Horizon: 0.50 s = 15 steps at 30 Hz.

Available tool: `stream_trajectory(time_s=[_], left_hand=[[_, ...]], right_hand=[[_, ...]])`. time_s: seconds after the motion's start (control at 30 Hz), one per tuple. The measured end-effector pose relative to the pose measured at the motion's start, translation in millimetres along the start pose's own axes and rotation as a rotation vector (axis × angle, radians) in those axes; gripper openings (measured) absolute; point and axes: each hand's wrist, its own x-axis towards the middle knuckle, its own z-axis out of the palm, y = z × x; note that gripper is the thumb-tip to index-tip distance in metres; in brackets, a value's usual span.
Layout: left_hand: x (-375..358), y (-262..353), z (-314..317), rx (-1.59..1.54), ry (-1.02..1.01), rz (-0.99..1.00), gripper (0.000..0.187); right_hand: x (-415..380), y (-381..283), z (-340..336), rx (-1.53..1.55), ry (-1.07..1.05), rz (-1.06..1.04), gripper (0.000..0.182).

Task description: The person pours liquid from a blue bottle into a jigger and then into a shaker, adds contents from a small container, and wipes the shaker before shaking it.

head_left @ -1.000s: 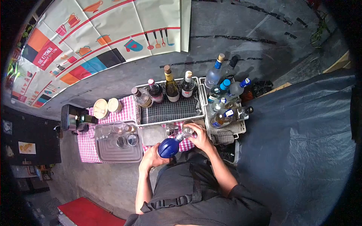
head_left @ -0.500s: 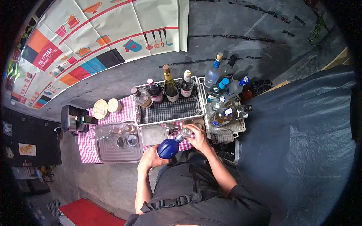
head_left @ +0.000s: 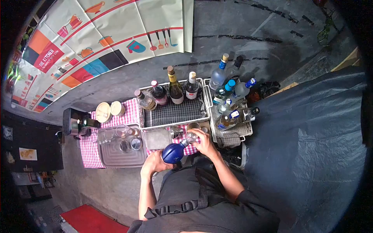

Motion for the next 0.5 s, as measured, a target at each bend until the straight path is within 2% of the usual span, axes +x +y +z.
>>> stream_trajectory(time_s=[0.5], left_hand=[[5.0, -3.6, 3.0, 0.006, -0.028, 0.003, 0.076]], right_hand=[[-2.2, 8.2, 1.6, -0.004, -0.007, -0.009, 0.057]])
